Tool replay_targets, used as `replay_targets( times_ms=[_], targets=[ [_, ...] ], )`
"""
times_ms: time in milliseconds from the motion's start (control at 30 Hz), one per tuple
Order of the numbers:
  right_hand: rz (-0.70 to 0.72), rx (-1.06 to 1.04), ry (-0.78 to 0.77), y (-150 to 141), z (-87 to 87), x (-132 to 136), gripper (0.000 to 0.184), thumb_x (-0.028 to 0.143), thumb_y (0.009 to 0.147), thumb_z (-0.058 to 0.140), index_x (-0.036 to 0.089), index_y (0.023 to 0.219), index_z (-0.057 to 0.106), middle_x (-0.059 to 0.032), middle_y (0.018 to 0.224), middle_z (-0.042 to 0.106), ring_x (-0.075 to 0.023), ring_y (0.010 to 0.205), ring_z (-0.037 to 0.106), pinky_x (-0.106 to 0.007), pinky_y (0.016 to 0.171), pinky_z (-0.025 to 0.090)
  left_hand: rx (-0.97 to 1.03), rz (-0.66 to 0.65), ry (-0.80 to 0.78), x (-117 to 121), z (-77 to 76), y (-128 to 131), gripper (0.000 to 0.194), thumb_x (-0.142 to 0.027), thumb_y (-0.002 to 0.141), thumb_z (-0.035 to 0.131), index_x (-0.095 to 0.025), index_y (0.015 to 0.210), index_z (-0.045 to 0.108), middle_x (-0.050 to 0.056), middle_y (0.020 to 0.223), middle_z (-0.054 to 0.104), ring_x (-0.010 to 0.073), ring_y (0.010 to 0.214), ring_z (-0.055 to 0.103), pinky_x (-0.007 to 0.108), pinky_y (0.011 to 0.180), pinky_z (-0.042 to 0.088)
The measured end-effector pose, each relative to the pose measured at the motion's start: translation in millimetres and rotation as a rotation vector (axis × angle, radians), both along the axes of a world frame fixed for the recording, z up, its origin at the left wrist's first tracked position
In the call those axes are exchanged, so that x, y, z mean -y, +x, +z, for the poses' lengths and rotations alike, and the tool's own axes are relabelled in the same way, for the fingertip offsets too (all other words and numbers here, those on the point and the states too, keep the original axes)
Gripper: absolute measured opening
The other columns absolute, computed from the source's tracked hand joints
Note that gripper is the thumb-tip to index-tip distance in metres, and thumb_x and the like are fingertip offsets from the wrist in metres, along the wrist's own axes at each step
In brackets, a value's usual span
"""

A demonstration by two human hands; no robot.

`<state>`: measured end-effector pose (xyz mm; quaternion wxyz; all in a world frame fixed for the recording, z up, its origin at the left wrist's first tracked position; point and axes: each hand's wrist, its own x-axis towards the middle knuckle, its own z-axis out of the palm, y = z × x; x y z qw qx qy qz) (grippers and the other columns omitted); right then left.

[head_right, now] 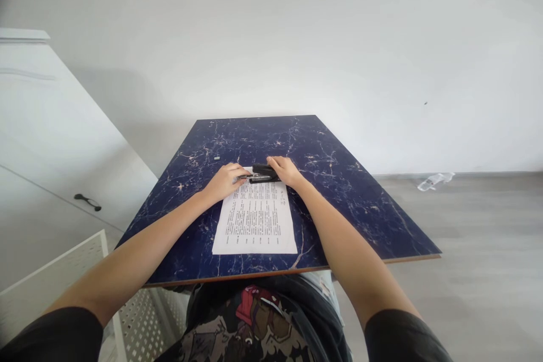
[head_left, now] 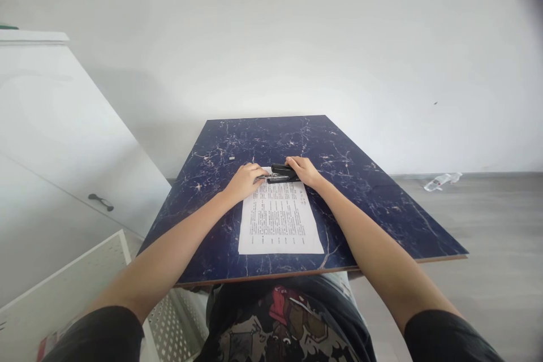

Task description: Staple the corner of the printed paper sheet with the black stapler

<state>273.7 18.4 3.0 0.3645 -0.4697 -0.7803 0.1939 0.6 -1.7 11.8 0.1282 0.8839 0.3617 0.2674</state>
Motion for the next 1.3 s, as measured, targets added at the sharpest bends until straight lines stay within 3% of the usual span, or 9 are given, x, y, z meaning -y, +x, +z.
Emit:
replay_targets(
  times_ms=[133, 333, 633, 733, 800, 867, 967, 1100, 1300],
  targets=[
    [0.046, 0.049, -0.018, 1.7, 4.9, 2.3, 0.060, 0.065, 0.102, 0.033, 0.021, 0.081, 0.067, -0.0034, 0.078, 0.068, -0.0216, 0.075, 0.059, -0.034, 0.072, 0.043, 0.073, 0.005, -0.069, 0.1, -0.9, 0.3, 0.023, -0.025, 0.091, 0.065, -0.027, 0.111, 0.076, 0.009, 0.107, 0.070, 0.0268, 0.103, 0.061, 0.049, 0.102, 0.045],
    [0.227, 0.137, 0.030, 9.5, 11.2, 4.9, 0.041, 0.055, 0.085, 0.072, 0.022, 0.109, 0.072, -0.0066, 0.100, 0.074, -0.0241, 0.087, 0.066, -0.034, 0.077, 0.047, 0.080, 0.019, -0.067, 1.3, -0.6, 1.4, 0.024, -0.018, 0.090, 0.064, -0.024, 0.112, 0.073, 0.009, 0.108, 0.070, 0.0248, 0.101, 0.064, 0.044, 0.096, 0.050],
    [0.143, 0.093, 0.193, 11.3, 14.6, 7.3, 0.033, 0.043, 0.082, 0.077, 0.022, 0.106, 0.073, -0.0085, 0.100, 0.074, -0.0259, 0.090, 0.066, -0.040, 0.081, 0.051, 0.254, 0.076, -0.104, 5.9, 2.6, 4.6, 0.028, -0.021, 0.087, 0.069, -0.022, 0.115, 0.068, 0.009, 0.115, 0.069, 0.0235, 0.108, 0.065, 0.044, 0.103, 0.051],
    [0.082, 0.037, 0.306, 9.6, 19.8, 10.6, 0.030, 0.043, 0.085, 0.076, 0.022, 0.106, 0.073, -0.0084, 0.099, 0.073, -0.0265, 0.090, 0.064, -0.042, 0.082, 0.050, 0.505, 0.163, -0.266, 4.7, 1.0, 9.2, 0.041, -0.027, 0.086, 0.072, -0.022, 0.126, 0.061, 0.011, 0.133, 0.063, 0.0245, 0.119, 0.063, 0.044, 0.106, 0.050],
    [0.063, 0.036, 0.379, 6.2, 23.5, 13.8, 0.026, 0.042, 0.089, 0.072, 0.023, 0.107, 0.073, -0.0084, 0.097, 0.073, -0.0272, 0.091, 0.061, -0.044, 0.083, 0.050, 0.717, 0.192, -0.487, 2.8, -0.1, 12.1, 0.037, -0.034, 0.090, 0.068, -0.022, 0.124, 0.058, 0.013, 0.136, 0.063, 0.0253, 0.121, 0.064, 0.046, 0.105, 0.051],
    [0.076, 0.080, 0.444, 1.0, 27.3, 17.6, 0.023, 0.041, 0.093, 0.067, 0.024, 0.109, 0.073, -0.0091, 0.098, 0.072, -0.0280, 0.092, 0.060, -0.047, 0.086, 0.049, 0.855, 0.134, -0.763, 1.4, 0.1, 13.3, 0.030, -0.044, 0.095, 0.060, -0.021, 0.115, 0.060, 0.015, 0.132, 0.066, 0.0273, 0.119, 0.066, 0.048, 0.103, 0.053],
    [0.097, 0.195, 0.535, -7.6, 32.0, 23.5, 0.023, 0.035, 0.098, 0.060, 0.026, 0.116, 0.072, -0.0099, 0.104, 0.073, -0.0286, 0.097, 0.058, -0.049, 0.089, 0.046, 0.939, 0.012, -1.081, 1.4, 2.0, 12.2, 0.040, -0.057, 0.098, 0.049, -0.020, 0.104, 0.063, 0.020, 0.126, 0.068, 0.0323, 0.117, 0.068, 0.052, 0.100, 0.056],
    [0.102, 0.344, 0.629, -14.9, 34.7, 29.3, 0.030, 0.023, 0.103, 0.048, 0.029, 0.124, 0.069, -0.0082, 0.113, 0.072, -0.0277, 0.104, 0.058, -0.047, 0.088, 0.044, 1.069, -0.006, -1.179, 3.2, 3.4, 10.4, 0.046, -0.060, 0.098, 0.044, -0.020, 0.103, 0.065, 0.021, 0.124, 0.068, 0.0355, 0.121, 0.067, 0.057, 0.101, 0.055],
    [0.180, 0.469, 0.657, -18.5, 33.7, 35.0, 0.037, 0.022, 0.107, 0.040, 0.035, 0.134, 0.062, -0.0060, 0.121, 0.071, -0.0272, 0.107, 0.060, -0.050, 0.096, 0.044, 1.055, 0.021, -1.134, 2.7, 1.6, 11.2, 0.044, -0.057, 0.098, 0.042, -0.018, 0.105, 0.063, 0.021, 0.127, 0.067, 0.0346, 0.127, 0.063, 0.057, 0.102, 0.055]
  ],
)
